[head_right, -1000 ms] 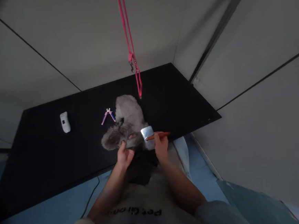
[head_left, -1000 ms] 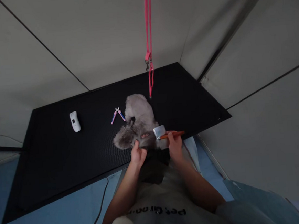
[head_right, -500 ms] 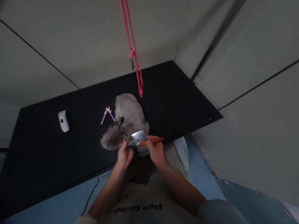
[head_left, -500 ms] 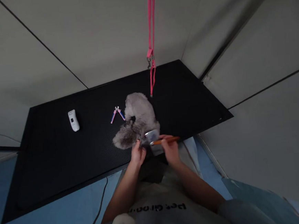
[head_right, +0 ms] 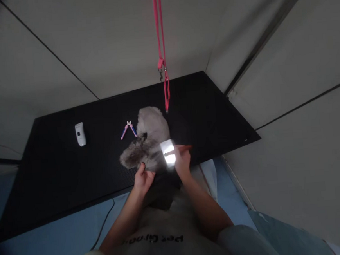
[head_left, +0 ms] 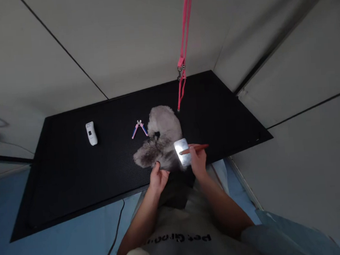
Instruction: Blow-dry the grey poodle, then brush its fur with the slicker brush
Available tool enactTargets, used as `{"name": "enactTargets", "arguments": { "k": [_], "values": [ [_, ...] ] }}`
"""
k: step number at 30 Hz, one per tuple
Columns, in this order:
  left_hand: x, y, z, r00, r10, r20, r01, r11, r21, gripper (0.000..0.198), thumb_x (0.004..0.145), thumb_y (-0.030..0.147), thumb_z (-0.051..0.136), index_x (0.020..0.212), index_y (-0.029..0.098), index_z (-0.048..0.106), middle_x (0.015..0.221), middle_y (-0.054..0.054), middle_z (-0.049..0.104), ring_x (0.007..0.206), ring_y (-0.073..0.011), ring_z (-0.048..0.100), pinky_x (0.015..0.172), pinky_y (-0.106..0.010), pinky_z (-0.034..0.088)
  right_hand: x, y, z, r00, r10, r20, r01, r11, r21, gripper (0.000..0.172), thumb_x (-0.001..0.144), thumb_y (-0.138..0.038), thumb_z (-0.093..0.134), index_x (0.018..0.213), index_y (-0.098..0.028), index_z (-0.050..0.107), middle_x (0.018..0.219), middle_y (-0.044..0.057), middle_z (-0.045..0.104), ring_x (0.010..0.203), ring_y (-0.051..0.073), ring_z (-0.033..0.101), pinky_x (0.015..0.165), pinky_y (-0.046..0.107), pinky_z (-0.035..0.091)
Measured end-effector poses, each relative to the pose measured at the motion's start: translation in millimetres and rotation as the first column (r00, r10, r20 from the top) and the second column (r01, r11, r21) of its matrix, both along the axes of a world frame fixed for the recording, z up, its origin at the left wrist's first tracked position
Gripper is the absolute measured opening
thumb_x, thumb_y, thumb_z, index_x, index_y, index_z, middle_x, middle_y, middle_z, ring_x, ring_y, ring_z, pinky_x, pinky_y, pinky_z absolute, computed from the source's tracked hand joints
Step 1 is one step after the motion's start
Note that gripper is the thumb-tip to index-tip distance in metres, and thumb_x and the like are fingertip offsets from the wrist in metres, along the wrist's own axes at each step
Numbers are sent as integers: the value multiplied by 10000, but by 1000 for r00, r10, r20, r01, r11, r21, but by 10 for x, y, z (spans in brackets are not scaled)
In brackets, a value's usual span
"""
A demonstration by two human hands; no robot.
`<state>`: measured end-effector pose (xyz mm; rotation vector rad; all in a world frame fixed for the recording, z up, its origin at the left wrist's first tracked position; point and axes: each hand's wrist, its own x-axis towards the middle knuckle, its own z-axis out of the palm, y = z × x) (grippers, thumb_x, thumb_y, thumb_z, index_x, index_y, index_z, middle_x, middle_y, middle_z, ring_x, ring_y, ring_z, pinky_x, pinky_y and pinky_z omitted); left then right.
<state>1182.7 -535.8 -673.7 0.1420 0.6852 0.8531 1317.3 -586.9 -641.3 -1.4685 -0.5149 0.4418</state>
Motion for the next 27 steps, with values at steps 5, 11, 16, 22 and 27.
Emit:
{"name": "enactTargets", "arguments": {
  "k": [5, 11, 16, 22, 27],
  "values": [
    [-156, -37, -88, 999, 11, -51, -9, 999, 36, 144, 773, 235, 690, 895, 157, 698, 864, -51, 752, 826, -192, 705, 905, -332, 520, -29, 86, 12, 918, 395, 31, -396, 918, 32, 182, 779, -384, 617, 794, -202, 619, 885, 39, 680, 830, 193, 632, 769, 333, 500],
    [-345, -121, -150, 994, -22, -109, 20, 1000, -20, 132, 771, 254, 696, 841, 142, 696, 791, -67, 743, 755, -212, 710, 860, -355, 542, -31, 185, 49, 922, 383, 56, -387, 919, 75, 175, 783, -379, 613, 824, -209, 618, 933, 38, 677, 885, 188, 631, 827, 338, 492],
    [-327, -162, -123, 999, 53, -13, -54, 997, -62, 224, 840, 334, 620, 922, 141, 699, 805, -72, 743, 704, -202, 698, 810, -350, 555, -73, 138, 89, 926, 373, 51, -373, 928, -27, 186, 801, -385, 584, 821, -203, 618, 873, 37, 676, 825, 191, 628, 789, 344, 499],
    [-298, -184, -108, 999, 47, 29, -43, 994, -105, 293, 867, 381, 577, 972, 138, 701, 846, -98, 743, 748, -225, 699, 816, -369, 549, -125, 93, 114, 825, 550, 131, -550, 834, -37, 147, 792, -358, 613, 812, -213, 626, 899, 40, 684, 849, 197, 639, 818, 354, 507],
    [-286, -180, -135, 995, 97, -3, -96, 990, -102, 273, 879, 370, 565, 953, 142, 696, 789, -71, 733, 642, -193, 674, 778, -358, 556, -128, 59, 101, 953, 220, 208, -221, 975, -15, 164, 815, -375, 583, 829, -213, 607, 953, 46, 664, 924, 204, 615, 893, 387, 482]
  ]
}}
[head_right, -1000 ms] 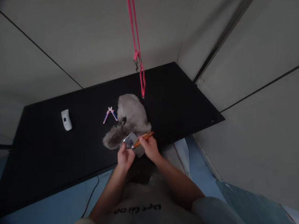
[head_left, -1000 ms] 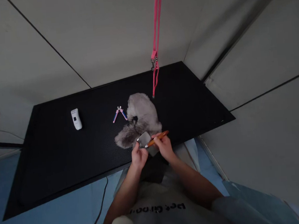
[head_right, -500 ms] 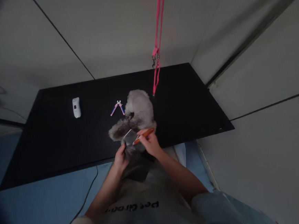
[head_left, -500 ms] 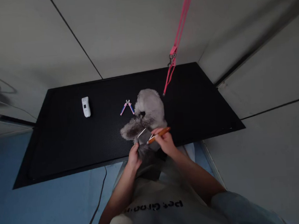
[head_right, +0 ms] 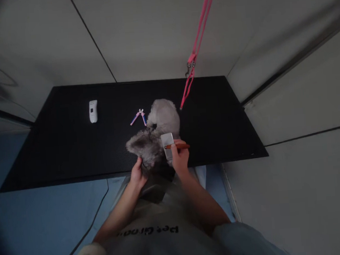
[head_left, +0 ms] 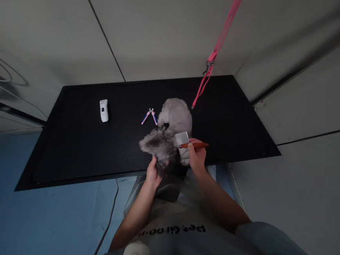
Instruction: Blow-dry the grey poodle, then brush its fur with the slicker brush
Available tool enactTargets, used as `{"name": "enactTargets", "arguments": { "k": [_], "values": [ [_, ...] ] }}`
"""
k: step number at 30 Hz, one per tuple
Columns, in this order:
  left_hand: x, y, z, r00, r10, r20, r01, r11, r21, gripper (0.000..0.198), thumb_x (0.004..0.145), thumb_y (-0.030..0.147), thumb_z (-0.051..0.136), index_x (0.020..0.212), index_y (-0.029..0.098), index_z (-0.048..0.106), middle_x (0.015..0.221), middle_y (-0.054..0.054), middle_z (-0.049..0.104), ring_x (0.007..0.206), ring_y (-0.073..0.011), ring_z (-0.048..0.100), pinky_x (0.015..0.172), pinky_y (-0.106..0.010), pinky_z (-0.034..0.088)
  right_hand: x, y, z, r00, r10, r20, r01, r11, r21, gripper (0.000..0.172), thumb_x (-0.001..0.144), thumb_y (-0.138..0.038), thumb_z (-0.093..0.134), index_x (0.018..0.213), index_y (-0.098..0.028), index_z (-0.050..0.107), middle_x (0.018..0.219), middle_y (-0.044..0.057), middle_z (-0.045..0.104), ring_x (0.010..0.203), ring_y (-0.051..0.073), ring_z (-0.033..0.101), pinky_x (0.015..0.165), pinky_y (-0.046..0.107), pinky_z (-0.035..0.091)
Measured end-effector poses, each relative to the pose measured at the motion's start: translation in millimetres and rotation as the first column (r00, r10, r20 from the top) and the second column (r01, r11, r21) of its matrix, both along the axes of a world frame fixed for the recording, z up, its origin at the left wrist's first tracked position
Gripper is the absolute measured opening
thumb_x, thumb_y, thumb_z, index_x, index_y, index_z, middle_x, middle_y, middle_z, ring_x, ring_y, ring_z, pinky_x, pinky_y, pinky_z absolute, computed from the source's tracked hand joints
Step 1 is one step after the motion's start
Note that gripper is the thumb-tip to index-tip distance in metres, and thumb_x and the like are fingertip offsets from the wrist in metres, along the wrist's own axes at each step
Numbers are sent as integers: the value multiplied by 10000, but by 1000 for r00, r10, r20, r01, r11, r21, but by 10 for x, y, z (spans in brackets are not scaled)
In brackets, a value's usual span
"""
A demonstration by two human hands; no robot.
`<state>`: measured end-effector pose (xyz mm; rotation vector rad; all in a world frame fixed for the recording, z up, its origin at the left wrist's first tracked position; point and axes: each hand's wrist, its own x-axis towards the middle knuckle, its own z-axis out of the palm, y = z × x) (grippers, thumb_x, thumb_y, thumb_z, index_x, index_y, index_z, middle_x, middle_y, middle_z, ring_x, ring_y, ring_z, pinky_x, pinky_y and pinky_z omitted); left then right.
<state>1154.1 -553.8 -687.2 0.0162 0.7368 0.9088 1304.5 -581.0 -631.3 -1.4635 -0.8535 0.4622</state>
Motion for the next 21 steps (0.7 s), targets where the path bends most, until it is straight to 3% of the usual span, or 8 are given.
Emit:
{"name": "enactTargets", "arguments": {
  "k": [2, 4, 5, 9, 13, 14, 18, 21],
  "values": [
    [14, 1, 3, 1000, -15, -2, 15, 1000, -4, 268, 882, 363, 557, 953, 147, 698, 799, -70, 737, 694, -201, 688, 795, -351, 553, -29, -54, -13, 993, 119, -5, -119, 993, 5, 140, 788, -358, 617, 810, -220, 611, 979, 50, 673, 943, 210, 622, 895, 386, 487],
    [30, 3, 9, 1000, -28, -2, 28, 1000, 10, 259, 881, 361, 559, 966, 160, 698, 826, -70, 741, 770, -209, 699, 825, -341, 545, -57, -112, -36, 957, 274, -92, -281, 957, -67, 146, 773, -362, 628, 797, -218, 627, 892, 46, 690, 839, 205, 643, 809, 371, 517],
    [38, 5, 10, 1000, -22, -2, 22, 999, 23, 252, 880, 358, 562, 981, 171, 697, 848, -67, 744, 806, -210, 701, 842, -338, 538, -63, -137, -50, 955, 264, -136, -277, 956, -93, 157, 775, -368, 621, 798, -214, 633, 850, 41, 690, 791, 199, 643, 776, 363, 522],
    [85, 14, 6, 1000, 0, -7, 0, 998, 57, 238, 877, 330, 567, 1038, 199, 681, 934, -56, 745, 897, -213, 695, 912, -362, 511, -59, -253, -123, 985, -81, -150, 76, 996, -37, 173, 800, -363, 596, 845, -199, 628, 908, 41, 678, 845, 188, 639, 828, 358, 506],
    [162, 27, 22, 998, -68, -2, 68, 997, 40, 210, 867, 312, 567, 925, 156, 695, 829, -62, 741, 878, -219, 698, 894, -351, 521, -36, -455, -228, 968, 109, -225, -138, 983, -121, 179, 746, -359, 658, 823, -198, 658, 895, 54, 706, 827, 204, 653, 782, 354, 520],
    [180, 32, 28, 998, -63, 7, 63, 997, 51, 202, 866, 305, 570, 909, 151, 694, 827, -62, 740, 870, -212, 698, 883, -338, 525, -9, -504, -243, 963, 90, -255, -133, 978, -158, 185, 742, -366, 658, 813, -195, 665, 852, 52, 709, 783, 204, 653, 743, 350, 523],
    [222, 54, 32, 999, 30, -16, -28, 995, 93, 121, 840, 229, 610, 905, 160, 686, 848, -44, 742, 807, -165, 696, 833, -278, 534, 84, -563, -215, 954, -141, -267, 100, 982, -161, 201, 777, -374, 609, 800, -185, 673, 842, 66, 713, 753, 195, 652, 696, 325, 517],
    [232, 100, 44, 994, -89, -56, 92, 994, 54, 145, 835, 269, 617, 846, 139, 681, 736, -49, 724, 710, -177, 691, 782, -302, 550, -14, -500, -223, 962, -52, -266, 19, 992, -126, 212, 766, -379, 629, 844, -187, 675, 933, 70, 722, 833, 202, 665, 765, 330, 522]
  ]
}}
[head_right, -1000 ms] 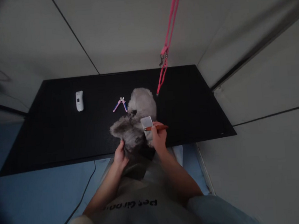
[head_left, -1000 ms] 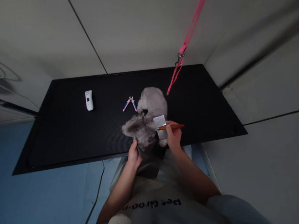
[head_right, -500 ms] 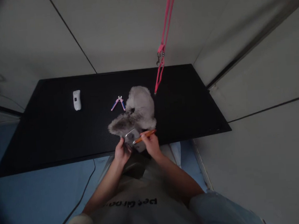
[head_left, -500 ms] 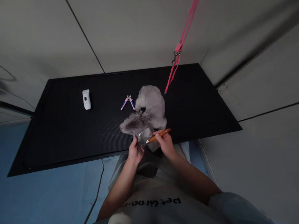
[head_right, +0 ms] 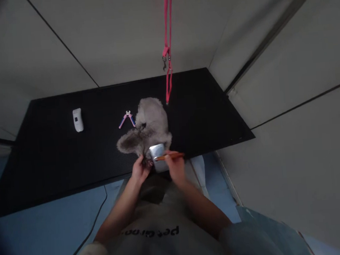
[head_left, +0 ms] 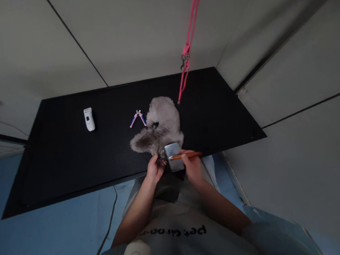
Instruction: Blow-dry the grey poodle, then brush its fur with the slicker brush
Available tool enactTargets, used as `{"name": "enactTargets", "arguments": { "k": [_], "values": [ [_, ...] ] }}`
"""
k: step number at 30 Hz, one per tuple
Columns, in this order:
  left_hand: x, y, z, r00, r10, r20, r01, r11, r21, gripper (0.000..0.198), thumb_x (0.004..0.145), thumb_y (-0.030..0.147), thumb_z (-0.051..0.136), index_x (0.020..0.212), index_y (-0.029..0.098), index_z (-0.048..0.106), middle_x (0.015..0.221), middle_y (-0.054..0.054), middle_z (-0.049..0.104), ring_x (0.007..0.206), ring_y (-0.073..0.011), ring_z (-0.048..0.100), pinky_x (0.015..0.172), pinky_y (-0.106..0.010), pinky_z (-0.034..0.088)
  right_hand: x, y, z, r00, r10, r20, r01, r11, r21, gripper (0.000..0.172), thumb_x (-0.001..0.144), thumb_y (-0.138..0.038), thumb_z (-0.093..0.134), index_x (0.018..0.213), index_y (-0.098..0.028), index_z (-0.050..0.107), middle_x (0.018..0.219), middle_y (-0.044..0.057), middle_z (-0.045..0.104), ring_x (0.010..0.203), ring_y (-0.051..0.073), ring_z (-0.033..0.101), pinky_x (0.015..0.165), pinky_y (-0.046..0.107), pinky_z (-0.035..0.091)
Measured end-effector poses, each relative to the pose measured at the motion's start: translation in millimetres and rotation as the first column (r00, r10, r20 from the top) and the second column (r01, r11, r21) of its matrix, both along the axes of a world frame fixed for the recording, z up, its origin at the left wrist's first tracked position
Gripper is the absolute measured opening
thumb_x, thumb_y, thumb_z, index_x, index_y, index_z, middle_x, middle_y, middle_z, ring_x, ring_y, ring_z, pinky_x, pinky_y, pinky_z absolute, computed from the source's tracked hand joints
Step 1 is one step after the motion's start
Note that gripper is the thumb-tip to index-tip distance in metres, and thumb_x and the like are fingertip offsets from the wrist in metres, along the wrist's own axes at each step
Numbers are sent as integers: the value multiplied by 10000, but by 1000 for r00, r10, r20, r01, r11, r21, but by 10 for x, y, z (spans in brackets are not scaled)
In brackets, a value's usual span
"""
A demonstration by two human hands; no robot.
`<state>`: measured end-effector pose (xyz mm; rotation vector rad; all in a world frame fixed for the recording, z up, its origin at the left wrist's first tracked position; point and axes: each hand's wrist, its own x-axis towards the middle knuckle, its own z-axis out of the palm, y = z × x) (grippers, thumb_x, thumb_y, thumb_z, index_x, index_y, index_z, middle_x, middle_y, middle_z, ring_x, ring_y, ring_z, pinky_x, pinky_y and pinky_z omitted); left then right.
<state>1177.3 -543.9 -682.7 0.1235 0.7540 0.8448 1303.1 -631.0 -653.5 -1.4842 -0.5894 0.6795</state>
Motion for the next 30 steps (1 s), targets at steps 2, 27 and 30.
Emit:
{"name": "enactTargets", "arguments": {
  "k": [2, 27, 30],
  "values": [
    [10, 64, 31, 995, -87, 43, 86, 996, 12, 262, 848, 372, 601, 883, 126, 683, 797, -79, 734, 772, -212, 700, 795, -342, 554, -75, -7, -58, 998, 65, 7, -65, 998, -17, 231, 748, -396, 644, 843, -187, 668, 934, 65, 722, 854, 212, 669, 797, 348, 521],
    [82, 29, -103, 968, 166, -188, -130, 973, 193, 297, 605, 323, 822, 687, 159, 589, 603, 46, 604, 504, -61, 535, 520, -183, 417, 164, 302, -10, 1000, -27, -15, 27, 999, -25, 298, 775, -475, 568, 813, -185, 625, 768, 45, 671, 736, 198, 628, 661, 304, 493],
    [-63, -43, -111, 961, 79, -264, 12, 945, 328, 369, 598, 431, 822, 775, 153, 654, 735, -13, 679, 683, -130, 619, 649, -234, 472, 210, 485, 80, 998, 23, 59, -25, 999, 36, 283, 793, -471, 545, 836, -199, 613, 831, 48, 675, 800, 199, 630, 707, 310, 499]
  ]
}}
